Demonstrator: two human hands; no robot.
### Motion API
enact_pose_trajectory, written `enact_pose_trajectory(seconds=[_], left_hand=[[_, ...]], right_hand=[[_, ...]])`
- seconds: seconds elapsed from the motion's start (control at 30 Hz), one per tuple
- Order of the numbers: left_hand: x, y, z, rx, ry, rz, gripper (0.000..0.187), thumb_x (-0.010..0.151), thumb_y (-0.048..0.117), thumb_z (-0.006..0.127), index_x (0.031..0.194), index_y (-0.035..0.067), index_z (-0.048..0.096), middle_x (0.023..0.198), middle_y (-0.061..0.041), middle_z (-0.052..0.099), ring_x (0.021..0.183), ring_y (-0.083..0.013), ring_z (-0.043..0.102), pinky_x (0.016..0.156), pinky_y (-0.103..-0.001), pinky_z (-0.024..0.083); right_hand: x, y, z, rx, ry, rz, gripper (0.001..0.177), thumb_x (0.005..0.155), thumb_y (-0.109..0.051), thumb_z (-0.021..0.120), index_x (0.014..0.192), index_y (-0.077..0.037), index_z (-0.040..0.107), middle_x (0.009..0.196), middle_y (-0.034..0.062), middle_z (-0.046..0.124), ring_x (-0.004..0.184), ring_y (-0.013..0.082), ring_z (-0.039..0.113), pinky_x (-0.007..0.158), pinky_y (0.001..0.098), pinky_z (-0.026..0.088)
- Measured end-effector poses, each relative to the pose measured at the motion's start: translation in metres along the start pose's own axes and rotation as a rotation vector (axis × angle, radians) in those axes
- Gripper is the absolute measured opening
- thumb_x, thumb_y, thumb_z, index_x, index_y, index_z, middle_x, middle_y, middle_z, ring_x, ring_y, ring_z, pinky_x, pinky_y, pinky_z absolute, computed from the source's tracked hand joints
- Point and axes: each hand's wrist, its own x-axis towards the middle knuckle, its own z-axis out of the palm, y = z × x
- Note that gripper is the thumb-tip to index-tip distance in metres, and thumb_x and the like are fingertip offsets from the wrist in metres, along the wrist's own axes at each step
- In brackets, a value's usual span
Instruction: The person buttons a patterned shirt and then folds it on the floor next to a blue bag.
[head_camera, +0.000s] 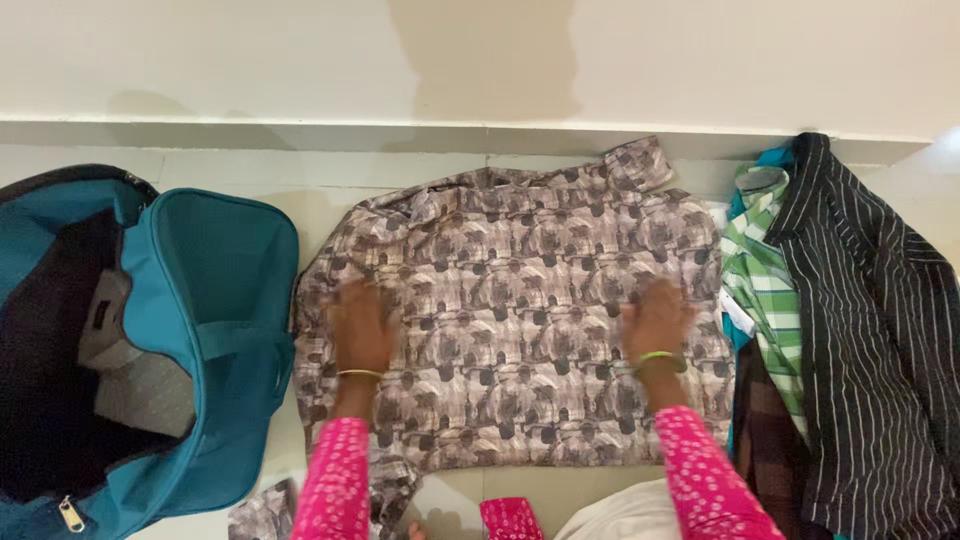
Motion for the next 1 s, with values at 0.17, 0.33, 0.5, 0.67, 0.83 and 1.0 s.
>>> enact_pose_trajectory(seconds=[0.17, 0.33, 0.5, 0.67, 0.83, 1.0], left_hand=[[0.008, 0.115, 0.016, 0.014, 0.007, 0.582, 0.067, 0.097, 0.038, 0.051, 0.155, 0.008, 0.036, 0.163, -0.013, 0.032, 0.153, -0.0324, 0.025, 0.124, -0.054, 0.006], [0.023, 0.103, 0.007, -0.047, -0.225, 0.371, 0.066, 0.100, 0.053, 0.041, 0.156, 0.021, 0.026, 0.169, -0.009, 0.016, 0.153, -0.0277, 0.017, 0.122, -0.058, -0.001], [0.048, -0.009, 0.008, 0.094, -0.094, 0.154, 0.071, 0.100, 0.055, 0.045, 0.157, 0.015, 0.038, 0.165, -0.015, 0.029, 0.149, -0.0327, 0.029, 0.120, -0.062, 0.011], [0.064, -0.052, 0.026, 0.173, 0.398, 0.080, 0.055, 0.095, 0.042, 0.055, 0.138, 0.008, 0.055, 0.149, -0.017, 0.048, 0.139, -0.0340, 0.041, 0.111, -0.071, 0.013], [0.076, 0.052, -0.002, -0.002, -0.198, 0.082, 0.031, 0.102, 0.021, 0.050, 0.127, 0.012, 0.065, 0.139, -0.009, 0.062, 0.134, -0.0221, 0.055, 0.123, -0.046, 0.041], [0.060, 0.117, 0.027, 0.048, -0.040, 0.646, 0.061, 0.101, 0.046, 0.043, 0.148, 0.008, 0.043, 0.161, -0.013, 0.031, 0.150, -0.0297, 0.022, 0.121, -0.054, 0.015]], right_hand=[[-0.035, -0.151, -0.023, -0.038, -0.274, -0.520, 0.061, 0.092, -0.006, 0.058, 0.151, -0.007, 0.046, 0.160, 0.0157, 0.041, 0.153, 0.0292, 0.032, 0.129, 0.0477, 0.021], [-0.010, -0.139, -0.029, -0.053, -0.223, -0.639, 0.073, 0.090, -0.034, 0.062, 0.152, -0.005, 0.038, 0.162, 0.0157, 0.032, 0.146, 0.0317, 0.029, 0.118, 0.0590, 0.019], [0.059, 0.003, -0.006, -0.248, -0.200, -0.240, 0.039, 0.103, -0.040, 0.056, 0.127, -0.010, 0.062, 0.161, 0.0079, 0.046, 0.148, 0.0252, 0.041, 0.127, 0.0545, 0.026], [0.072, 0.055, 0.023, -0.059, 0.295, -0.304, 0.066, 0.093, -0.030, 0.062, 0.148, 0.003, 0.044, 0.152, 0.0248, 0.041, 0.145, 0.0417, 0.033, 0.114, 0.0620, 0.021], [0.060, -0.073, -0.003, -0.175, -0.284, -0.149, 0.028, 0.111, -0.021, 0.049, 0.127, -0.010, 0.068, 0.126, 0.0059, 0.070, 0.115, 0.0193, 0.061, 0.112, 0.0330, 0.048], [0.018, -0.150, 0.001, 0.025, -0.160, -0.844, 0.057, 0.097, -0.036, 0.056, 0.146, -0.009, 0.042, 0.159, 0.0116, 0.042, 0.148, 0.0295, 0.037, 0.123, 0.0557, 0.019]])
